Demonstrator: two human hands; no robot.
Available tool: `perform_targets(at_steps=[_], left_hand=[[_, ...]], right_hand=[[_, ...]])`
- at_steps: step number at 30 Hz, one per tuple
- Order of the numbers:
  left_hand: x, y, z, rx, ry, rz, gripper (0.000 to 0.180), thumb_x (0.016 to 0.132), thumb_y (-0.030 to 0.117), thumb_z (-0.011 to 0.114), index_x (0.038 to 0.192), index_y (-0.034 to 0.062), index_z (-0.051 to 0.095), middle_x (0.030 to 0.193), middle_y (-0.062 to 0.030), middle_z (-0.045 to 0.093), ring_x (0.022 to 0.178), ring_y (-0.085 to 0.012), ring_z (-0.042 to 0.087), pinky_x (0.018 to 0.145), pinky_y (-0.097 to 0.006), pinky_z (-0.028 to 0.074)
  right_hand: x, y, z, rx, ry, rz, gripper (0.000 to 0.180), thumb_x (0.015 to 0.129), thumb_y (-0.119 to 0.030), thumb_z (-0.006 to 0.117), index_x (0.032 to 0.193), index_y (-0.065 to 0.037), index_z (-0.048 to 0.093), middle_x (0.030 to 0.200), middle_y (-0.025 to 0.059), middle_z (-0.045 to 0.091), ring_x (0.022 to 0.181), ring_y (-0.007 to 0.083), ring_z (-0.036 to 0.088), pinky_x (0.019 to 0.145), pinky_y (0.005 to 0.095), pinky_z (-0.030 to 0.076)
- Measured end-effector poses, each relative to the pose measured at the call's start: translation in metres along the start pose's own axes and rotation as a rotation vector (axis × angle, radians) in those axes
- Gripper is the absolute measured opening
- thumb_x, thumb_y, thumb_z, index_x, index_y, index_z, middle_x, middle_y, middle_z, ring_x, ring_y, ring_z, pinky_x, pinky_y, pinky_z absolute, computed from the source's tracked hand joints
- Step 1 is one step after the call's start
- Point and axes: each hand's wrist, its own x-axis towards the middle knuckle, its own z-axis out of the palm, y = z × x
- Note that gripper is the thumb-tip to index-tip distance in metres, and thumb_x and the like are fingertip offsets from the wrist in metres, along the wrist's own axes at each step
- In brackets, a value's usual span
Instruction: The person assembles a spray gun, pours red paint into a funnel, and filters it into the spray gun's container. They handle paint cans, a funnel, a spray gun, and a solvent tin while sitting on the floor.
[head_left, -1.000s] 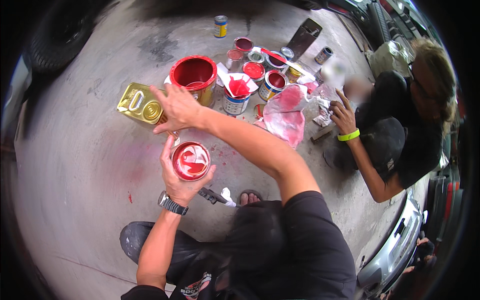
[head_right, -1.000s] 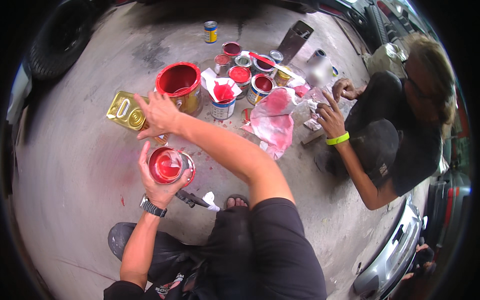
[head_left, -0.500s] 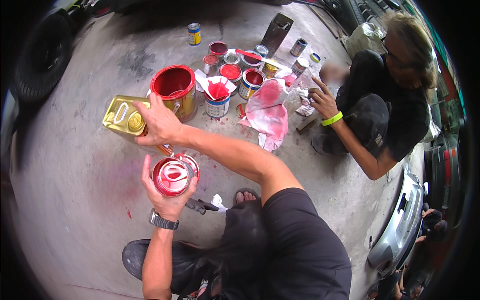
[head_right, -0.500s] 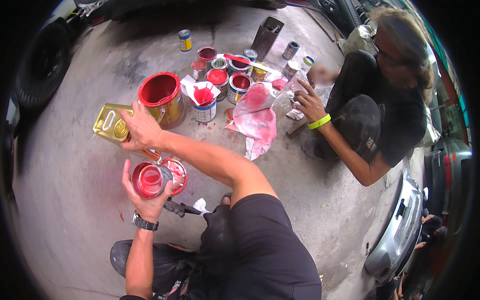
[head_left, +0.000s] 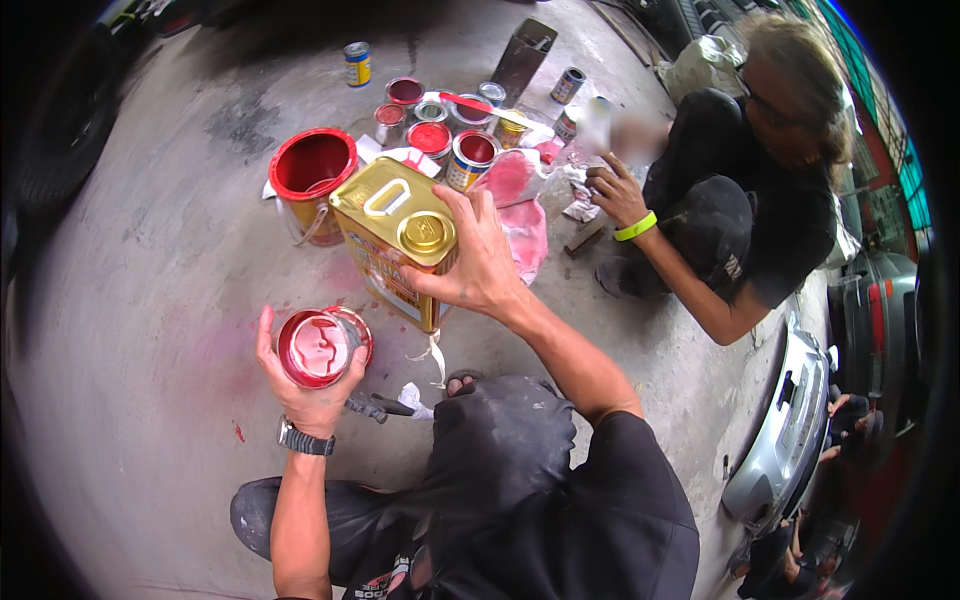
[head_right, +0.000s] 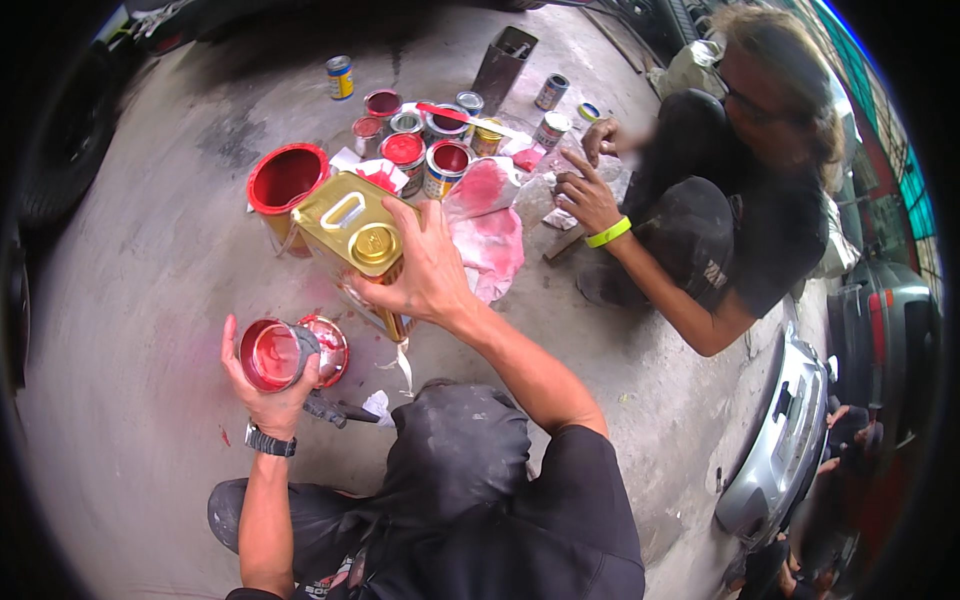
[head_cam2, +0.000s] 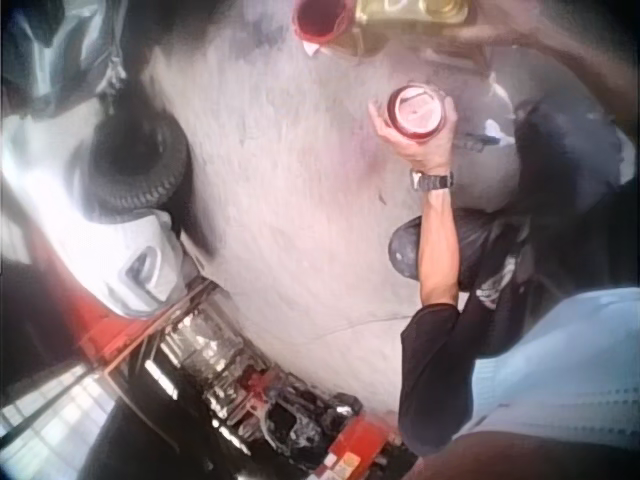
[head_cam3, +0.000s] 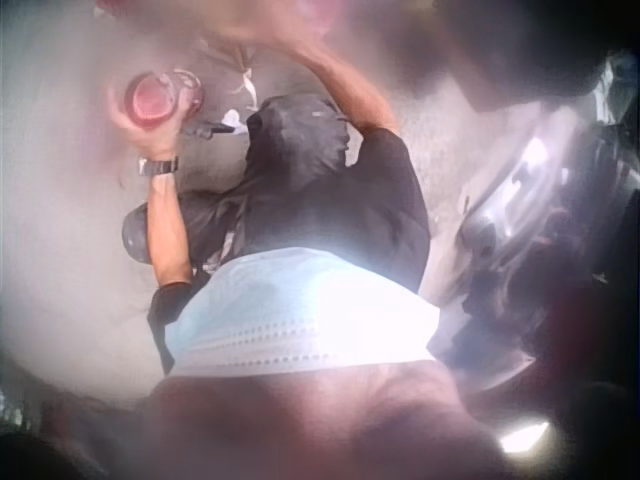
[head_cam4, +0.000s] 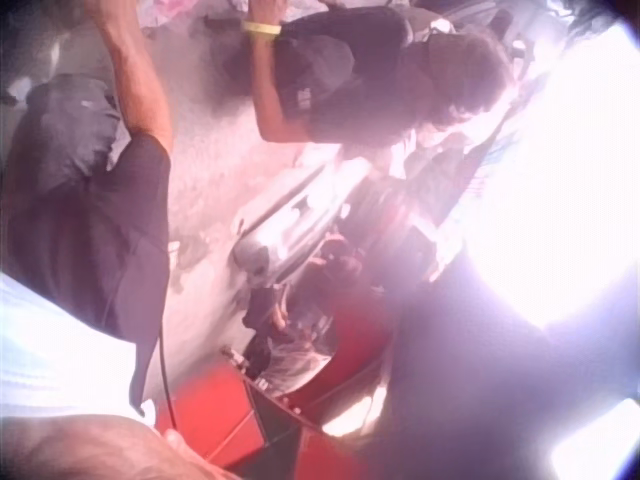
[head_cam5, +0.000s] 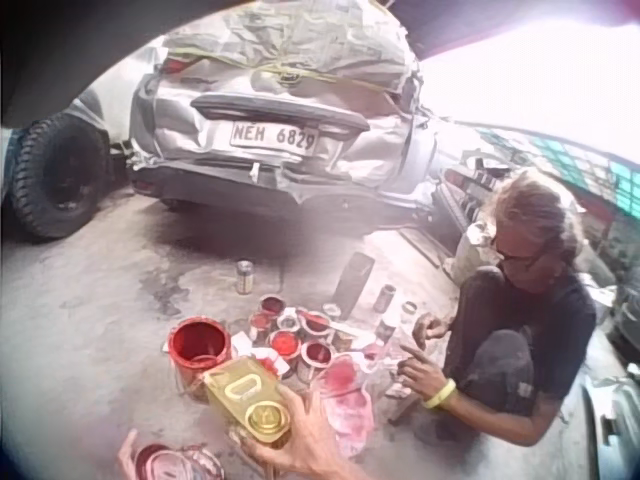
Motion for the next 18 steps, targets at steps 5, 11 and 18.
perform_targets(at_steps=[5,11,18], left_hand=[[0.006,0.003,0.002,0.068,0.002,0.029,0.110,0.059,0.022,0.094,0.147,0.0008,0.032,0.148,-0.0166,0.038,0.130,-0.0289,0.047,0.108,-0.042,0.044],[0.009,0.006,0.010,0.076,-0.034,0.059,0.104,0.063,0.015,0.091,0.147,0.0007,0.032,0.152,-0.0152,0.036,0.132,-0.0285,0.047,0.108,-0.040,0.045],[0.010,0.002,0.019,0.032,-0.027,-0.007,0.111,0.059,0.027,0.094,0.147,-0.0004,0.033,0.147,-0.0169,0.040,0.129,-0.0308,0.049,0.107,-0.042,0.044]], right_hand=[[-0.041,0.034,0.003,-0.088,0.132,0.144,0.093,0.062,-0.036,0.087,0.137,0.000,0.045,0.115,0.0238,0.047,0.111,0.0384,0.048,0.093,0.0483,0.044],[-0.069,0.061,0.023,-0.143,0.307,0.186,0.096,0.064,-0.036,0.088,0.141,-0.002,0.042,0.119,0.0261,0.044,0.115,0.0412,0.045,0.097,0.0505,0.042],[-0.091,0.070,0.044,-0.163,0.330,0.191,0.110,0.063,-0.041,0.091,0.146,-0.001,0.031,0.129,0.0263,0.041,0.122,0.0436,0.042,0.101,0.0539,0.040]])
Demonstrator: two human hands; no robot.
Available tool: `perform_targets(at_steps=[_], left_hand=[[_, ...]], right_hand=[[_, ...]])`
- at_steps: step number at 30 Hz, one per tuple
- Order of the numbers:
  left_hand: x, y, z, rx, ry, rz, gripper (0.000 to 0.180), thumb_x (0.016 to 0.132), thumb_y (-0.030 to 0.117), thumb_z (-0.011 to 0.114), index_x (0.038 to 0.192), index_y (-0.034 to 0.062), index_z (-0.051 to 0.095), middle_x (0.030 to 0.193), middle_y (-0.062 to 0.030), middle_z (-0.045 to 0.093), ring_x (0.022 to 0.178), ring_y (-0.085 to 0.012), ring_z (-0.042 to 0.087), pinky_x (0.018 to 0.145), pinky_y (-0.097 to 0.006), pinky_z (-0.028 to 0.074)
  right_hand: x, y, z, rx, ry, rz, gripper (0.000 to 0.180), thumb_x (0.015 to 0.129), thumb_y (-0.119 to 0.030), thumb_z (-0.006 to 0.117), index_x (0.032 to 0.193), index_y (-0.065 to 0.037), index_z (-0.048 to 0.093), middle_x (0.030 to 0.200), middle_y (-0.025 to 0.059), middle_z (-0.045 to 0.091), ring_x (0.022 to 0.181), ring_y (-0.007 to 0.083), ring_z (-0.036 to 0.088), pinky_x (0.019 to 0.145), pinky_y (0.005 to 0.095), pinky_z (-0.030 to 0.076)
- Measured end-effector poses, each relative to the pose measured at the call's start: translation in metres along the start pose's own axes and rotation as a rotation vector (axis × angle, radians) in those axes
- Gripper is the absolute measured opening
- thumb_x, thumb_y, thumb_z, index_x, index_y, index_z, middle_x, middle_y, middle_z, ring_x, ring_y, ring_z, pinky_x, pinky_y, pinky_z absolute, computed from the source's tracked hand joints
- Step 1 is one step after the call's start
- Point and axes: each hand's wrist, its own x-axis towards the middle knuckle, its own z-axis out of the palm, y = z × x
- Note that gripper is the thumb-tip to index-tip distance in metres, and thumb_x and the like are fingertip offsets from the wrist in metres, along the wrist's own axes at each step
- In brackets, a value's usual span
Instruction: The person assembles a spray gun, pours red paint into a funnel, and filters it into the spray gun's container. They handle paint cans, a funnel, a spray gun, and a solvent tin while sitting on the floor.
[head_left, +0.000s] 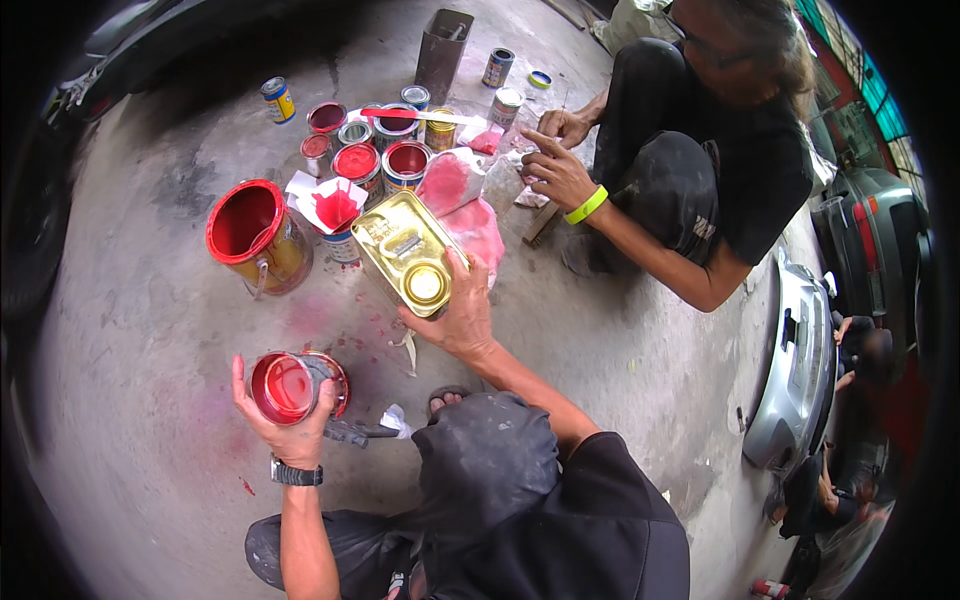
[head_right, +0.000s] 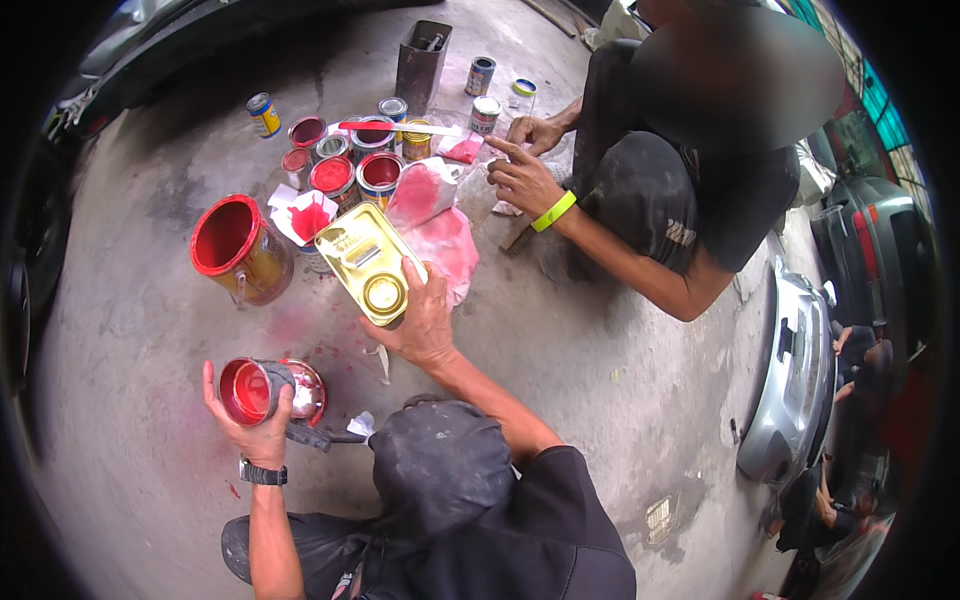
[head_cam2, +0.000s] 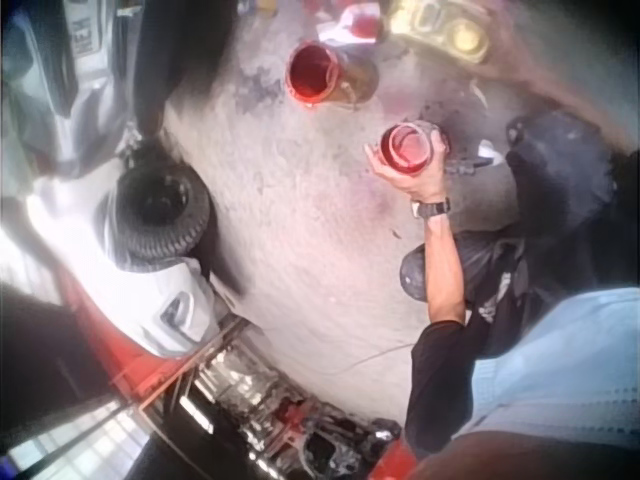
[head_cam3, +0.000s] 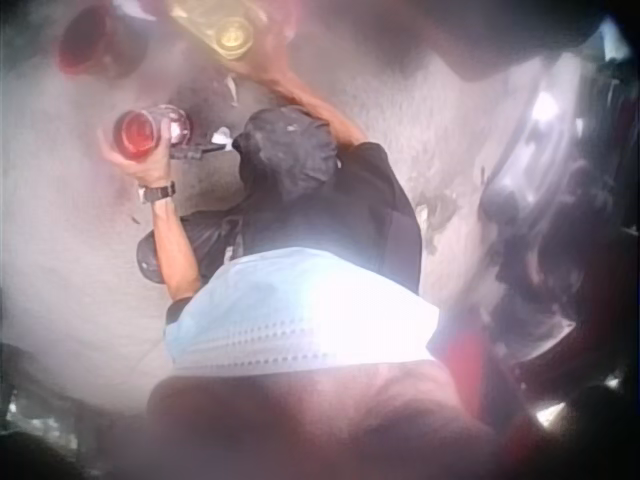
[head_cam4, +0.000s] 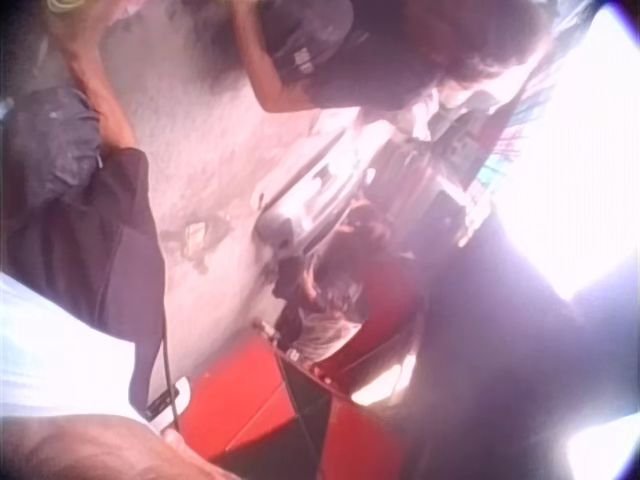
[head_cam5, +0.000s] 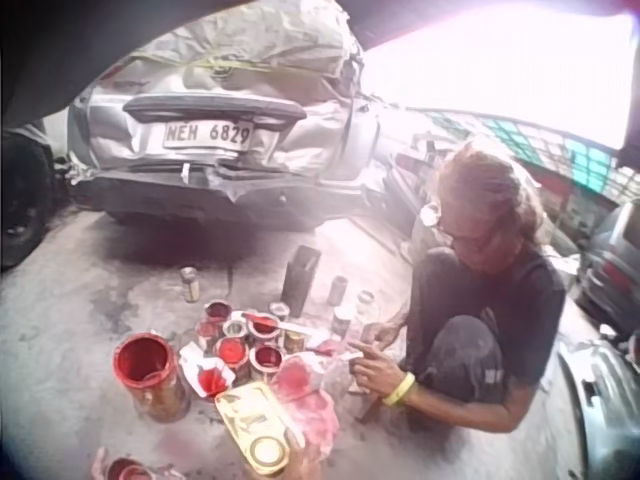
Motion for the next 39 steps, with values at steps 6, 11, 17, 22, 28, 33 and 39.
perform_targets(at_steps=[6,11,17,22,28,33,39], left_hand=[[0.003,0.001,0.003,0.074,-0.010,0.035,0.111,0.060,0.029,0.094,0.147,-0.0009,0.033,0.147,-0.0170,0.041,0.129,-0.0306,0.049,0.106,-0.042,0.045],[0.005,0.000,0.005,0.046,-0.011,0.032,0.110,0.060,0.028,0.094,0.147,-0.0004,0.033,0.147,-0.0170,0.040,0.128,-0.0301,0.050,0.106,-0.042,0.045],[0.003,0.000,0.003,0.048,-0.024,0.022,0.111,0.059,0.028,0.095,0.147,-0.0003,0.033,0.146,-0.0169,0.040,0.126,-0.0291,0.051,0.104,-0.041,0.047],[0.002,0.000,0.000,0.054,-0.024,0.026,0.111,0.058,0.028,0.095,0.147,0.0000,0.034,0.145,-0.0165,0.041,0.126,-0.0287,0.051,0.103,-0.040,0.048],[0.000,0.002,0.001,0.015,-0.022,-0.035,0.113,0.056,0.029,0.096,0.146,0.0007,0.034,0.146,-0.0157,0.041,0.129,-0.0292,0.048,0.107,-0.042,0.045],[0.001,0.002,-0.001,0.062,-0.020,-0.006,0.112,0.056,0.027,0.096,0.146,0.0015,0.035,0.146,-0.0152,0.041,0.131,-0.0304,0.046,0.109,-0.043,0.041],[-0.001,-0.003,0.000,0.041,-0.029,0.029,0.105,0.062,0.024,0.094,0.146,0.0003,0.035,0.149,-0.0154,0.039,0.125,-0.0275,0.053,0.102,-0.040,0.049]], right_hand=[[-0.005,-0.001,-0.010,0.070,-0.055,-0.001,0.118,0.064,-0.054,0.089,0.149,-0.002,0.027,0.142,0.0291,0.033,0.132,0.0479,0.036,0.109,0.0549,0.034],[0.000,-0.006,-0.030,0.050,-0.045,-0.068,0.102,0.079,-0.055,0.076,0.151,-0.001,0.028,0.149,0.0319,0.027,0.135,0.0481,0.035,0.112,0.0526,0.032],[-0.020,0.071,-0.004,0.173,0.069,0.295,0.056,0.098,-0.035,0.058,0.135,0.006,0.048,0.132,0.0317,0.048,0.126,0.0435,0.046,0.106,0.0466,0.038],[-0.007,0.158,0.035,-0.037,0.014,0.479,0.050,0.095,-0.033,0.062,0.123,0.008,0.057,0.121,0.0266,0.057,0.111,0.0407,0.056,0.098,0.0469,0.044],[0.025,0.207,0.080,-0.172,0.055,0.555,0.053,0.087,-0.032,0.070,0.118,0.009,0.058,0.116,0.0293,0.058,0.110,0.0435,0.055,0.097,0.0479,0.043],[0.031,0.220,0.074,-0.094,0.028,0.554,0.052,0.086,-0.031,0.071,0.120,0.006,0.061,0.108,0.0257,0.065,0.108,0.0405,0.059,0.096,0.0450,0.046],[0.095,0.216,0.066,0.181,0.138,0.490,0.048,0.088,-0.025,0.067,0.125,0.005,0.058,0.116,0.0252,0.064,0.110,0.0382,0.061,0.097,0.0454,0.046]])
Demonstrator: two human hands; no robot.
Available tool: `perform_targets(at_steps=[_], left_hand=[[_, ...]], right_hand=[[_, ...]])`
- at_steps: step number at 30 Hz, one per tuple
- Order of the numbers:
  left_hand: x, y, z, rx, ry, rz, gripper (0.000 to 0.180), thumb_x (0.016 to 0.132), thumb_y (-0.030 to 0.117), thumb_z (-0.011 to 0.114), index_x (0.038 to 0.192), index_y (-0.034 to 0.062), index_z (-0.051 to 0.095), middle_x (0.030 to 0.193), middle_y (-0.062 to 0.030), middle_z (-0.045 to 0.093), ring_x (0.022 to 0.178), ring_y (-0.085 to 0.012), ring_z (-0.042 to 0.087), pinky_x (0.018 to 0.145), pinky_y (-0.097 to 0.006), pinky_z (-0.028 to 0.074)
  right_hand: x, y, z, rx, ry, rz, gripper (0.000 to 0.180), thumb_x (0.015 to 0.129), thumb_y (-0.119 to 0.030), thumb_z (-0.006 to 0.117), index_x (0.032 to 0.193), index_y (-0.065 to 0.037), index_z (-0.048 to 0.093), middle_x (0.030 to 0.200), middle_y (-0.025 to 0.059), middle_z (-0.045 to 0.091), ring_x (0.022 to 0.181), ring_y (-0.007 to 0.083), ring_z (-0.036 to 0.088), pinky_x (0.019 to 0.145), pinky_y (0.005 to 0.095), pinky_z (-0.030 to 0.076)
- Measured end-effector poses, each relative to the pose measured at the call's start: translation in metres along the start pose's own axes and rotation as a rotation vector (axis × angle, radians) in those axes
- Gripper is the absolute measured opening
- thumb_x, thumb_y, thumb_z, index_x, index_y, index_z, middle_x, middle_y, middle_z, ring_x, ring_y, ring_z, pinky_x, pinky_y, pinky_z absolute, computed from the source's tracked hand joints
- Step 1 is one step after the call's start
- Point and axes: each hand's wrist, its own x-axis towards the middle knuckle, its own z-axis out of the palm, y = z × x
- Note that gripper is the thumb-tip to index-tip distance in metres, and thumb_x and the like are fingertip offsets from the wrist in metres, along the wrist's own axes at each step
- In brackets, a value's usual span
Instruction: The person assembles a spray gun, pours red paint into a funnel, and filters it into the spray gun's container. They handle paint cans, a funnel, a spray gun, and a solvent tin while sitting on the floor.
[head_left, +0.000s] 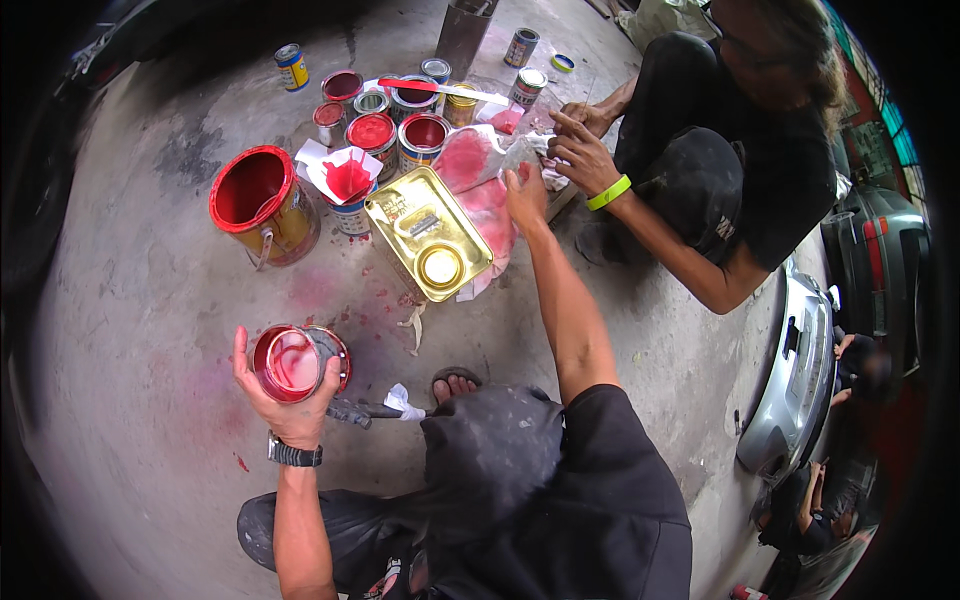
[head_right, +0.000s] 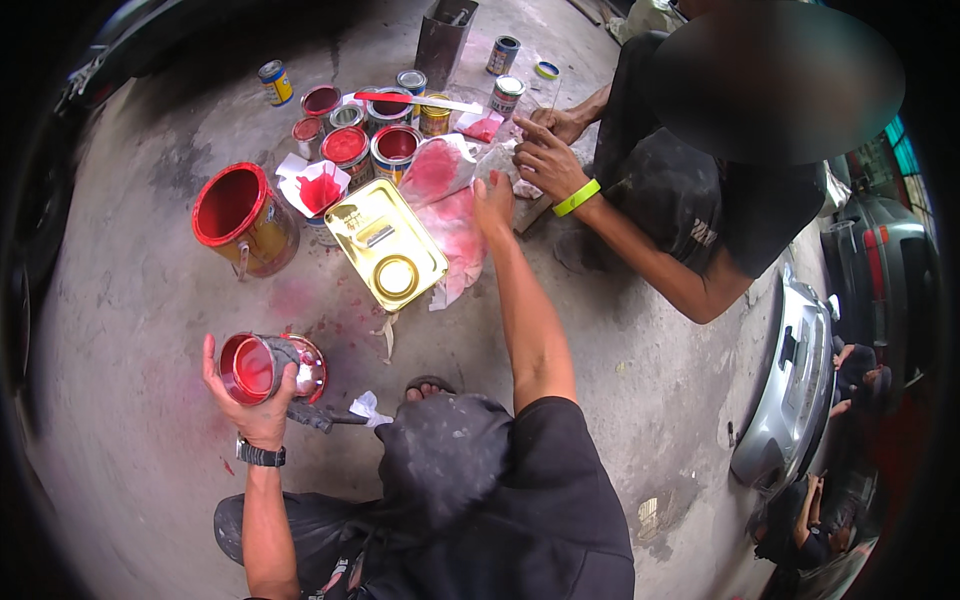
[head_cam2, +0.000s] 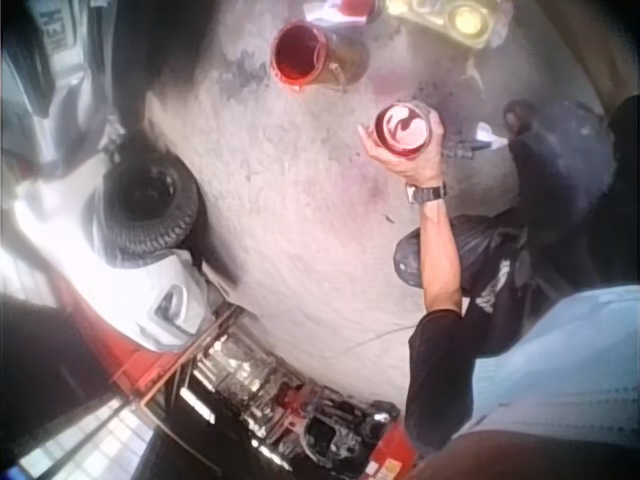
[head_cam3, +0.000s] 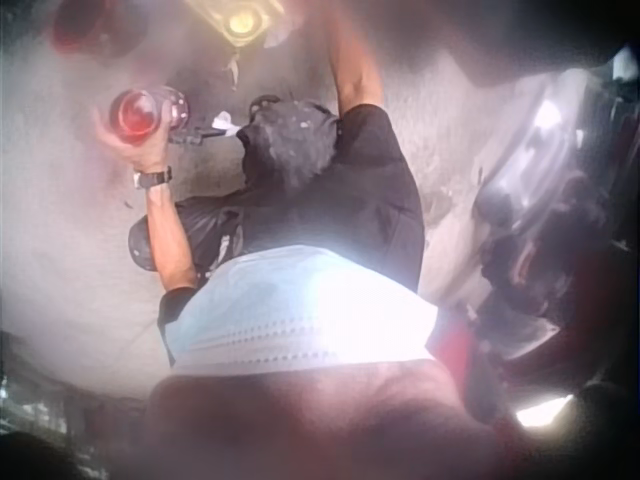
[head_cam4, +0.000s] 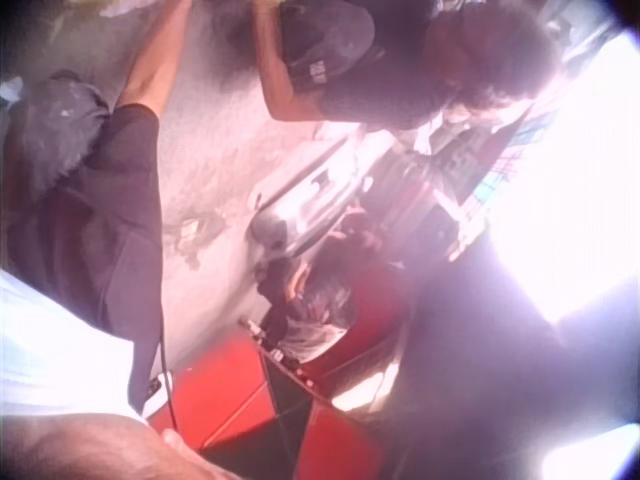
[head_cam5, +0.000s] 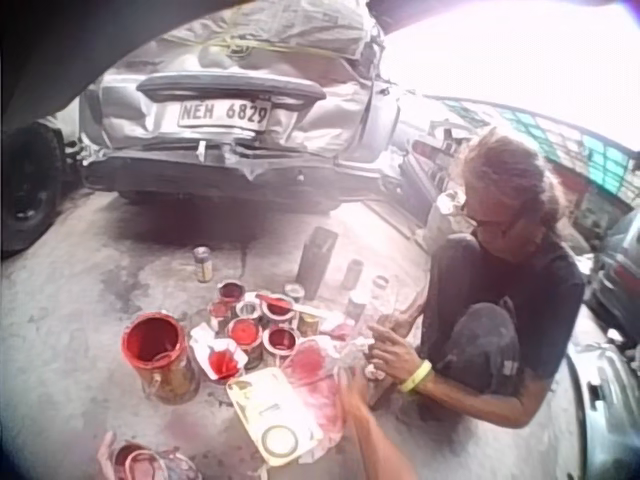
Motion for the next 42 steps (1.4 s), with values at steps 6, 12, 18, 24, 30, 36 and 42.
perform_targets(at_steps=[6,12,18,24,30,36,42], left_hand=[[0.002,0.003,-0.004,0.040,-0.004,0.009,0.106,0.062,0.023,0.094,0.146,0.0010,0.034,0.151,-0.0153,0.037,0.126,-0.0268,0.052,0.103,-0.040,0.049],[0.003,0.007,-0.001,-0.071,-0.022,-0.062,0.104,0.062,0.021,0.094,0.145,0.0016,0.035,0.151,-0.0147,0.037,0.127,-0.0269,0.051,0.104,-0.040,0.049],[0.004,0.007,0.000,-0.033,-0.023,-0.041,0.115,0.059,0.023,0.096,0.149,0.0008,0.028,0.146,-0.0161,0.038,0.124,-0.0261,0.052,0.104,-0.039,0.048],[0.005,0.007,0.003,-0.041,-0.036,-0.056,0.113,0.058,0.025,0.096,0.148,0.0013,0.031,0.147,-0.0158,0.038,0.128,-0.0281,0.048,0.107,-0.041,0.045],[0.004,0.008,0.002,-0.052,-0.028,-0.062,0.114,0.058,0.026,0.096,0.148,0.0009,0.031,0.146,-0.0163,0.039,0.128,-0.0284,0.048,0.107,-0.041,0.045],[0.005,0.013,0.001,-0.026,-0.020,-0.031,0.114,0.058,0.024,0.097,0.148,-0.0001,0.031,0.143,-0.0163,0.041,0.125,-0.0277,0.051,0.105,-0.041,0.046],[0.009,0.018,-0.004,-0.077,-0.035,-0.049,0.112,0.058,0.021,0.097,0.147,-0.0012,0.032,0.126,-0.0151,0.054,0.104,-0.0228,0.064,0.092,-0.036,0.054]], right_hand=[[0.010,-0.025,0.030,-0.040,-0.240,0.233,0.062,0.085,-0.027,0.070,0.137,0.002,0.052,0.113,0.0227,0.066,0.106,0.0351,0.064,0.096,0.0449,0.047],[-0.039,0.002,0.008,-0.150,0.046,0.074,0.049,0.089,-0.028,0.071,0.123,0.004,0.061,0.095,0.0132,0.071,0.085,0.0202,0.067,0.079,0.0313,0.052],[-0.081,-0.013,-0.074,0.132,0.050,0.235,0.031,0.093,-0.026,0.066,0.098,0.005,0.070,0.083,0.0100,0.071,0.075,0.0155,0.064,0.071,0.0300,0.050],[-0.091,-0.007,-0.108,0.199,0.019,0.255,0.028,0.098,-0.025,0.063,0.101,0.003,0.068,0.083,0.0032,0.067,0.071,0.0087,0.058,0.064,0.0240,0.046],[-0.069,-0.021,-0.102,0.236,0.136,0.225,0.030,0.098,-0.022,0.061,0.101,0.007,0.066,0.080,0.0060,0.067,0.074,0.0110,0.061,0.071,0.0262,0.049],[-0.058,-0.030,-0.099,0.257,0.088,0.226,0.029,0.098,-0.022,0.060,0.103,0.006,0.066,0.082,0.0062,0.067,0.075,0.0113,0.062,0.069,0.0254,0.049],[-0.077,-0.044,-0.110,0.386,-0.004,0.274,0.026,0.101,-0.022,0.060,0.110,0.001,0.065,0.093,0.0061,0.069,0.080,0.0124,0.066,0.069,0.0256,0.053]])
